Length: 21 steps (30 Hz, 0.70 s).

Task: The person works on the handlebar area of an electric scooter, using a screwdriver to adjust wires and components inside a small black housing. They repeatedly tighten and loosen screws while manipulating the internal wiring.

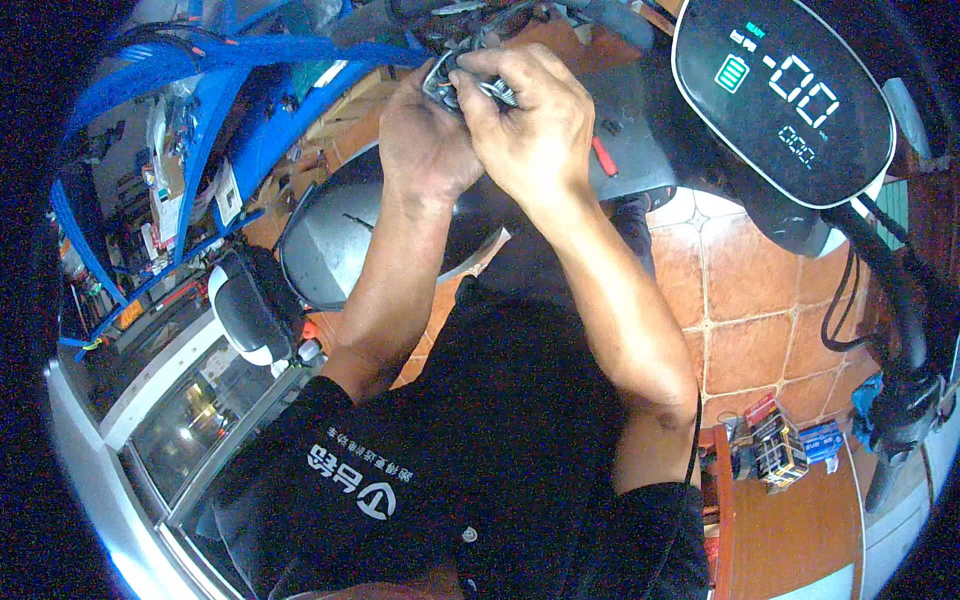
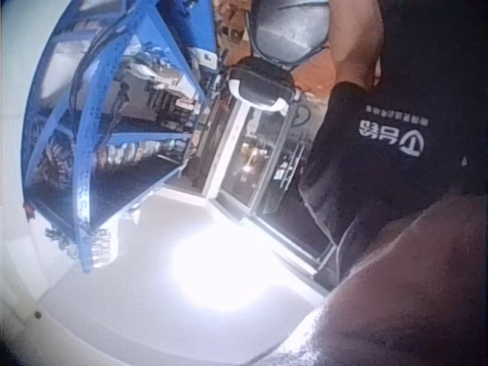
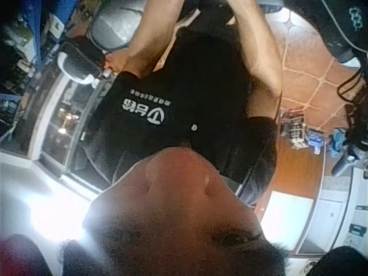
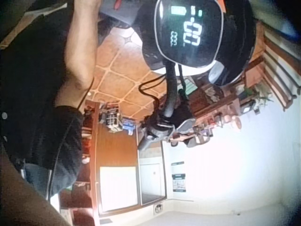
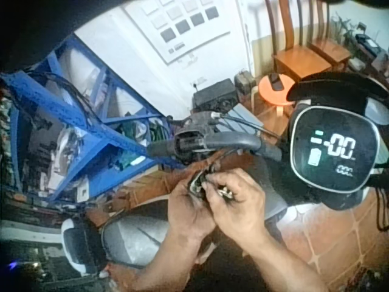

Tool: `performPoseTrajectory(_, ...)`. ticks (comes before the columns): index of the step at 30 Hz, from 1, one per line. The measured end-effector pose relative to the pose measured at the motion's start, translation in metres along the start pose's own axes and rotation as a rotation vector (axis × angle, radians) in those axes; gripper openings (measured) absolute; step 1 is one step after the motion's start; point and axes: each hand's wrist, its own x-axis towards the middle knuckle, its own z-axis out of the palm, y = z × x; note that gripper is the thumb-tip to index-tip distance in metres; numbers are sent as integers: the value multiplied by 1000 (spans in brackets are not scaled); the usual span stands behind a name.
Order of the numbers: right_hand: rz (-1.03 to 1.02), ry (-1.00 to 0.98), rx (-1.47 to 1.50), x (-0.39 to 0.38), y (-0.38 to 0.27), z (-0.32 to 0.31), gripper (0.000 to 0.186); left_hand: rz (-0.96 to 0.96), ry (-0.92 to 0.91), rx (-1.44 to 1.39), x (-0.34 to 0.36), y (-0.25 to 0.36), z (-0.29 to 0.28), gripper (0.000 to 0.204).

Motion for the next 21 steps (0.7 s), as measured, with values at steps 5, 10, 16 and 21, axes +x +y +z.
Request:
performPoseTrajectory(5,-88,51,-7,-2,5,5,12,-26,-12,-60,1,0,-1,39)
performPoseTrajectory(10,-101,49,-31,-3,2,6,13,-2,0,-53,0,3,-7,39)
performPoseTrajectory(16,-106,-15,-104,0,-3,-1,13,-4,50,-43,2,1,-5,38)
performPoseTrajectory(21,-140,-36,-181,-2,-2,-2,14,14,94,37,1,-3,-4,36)
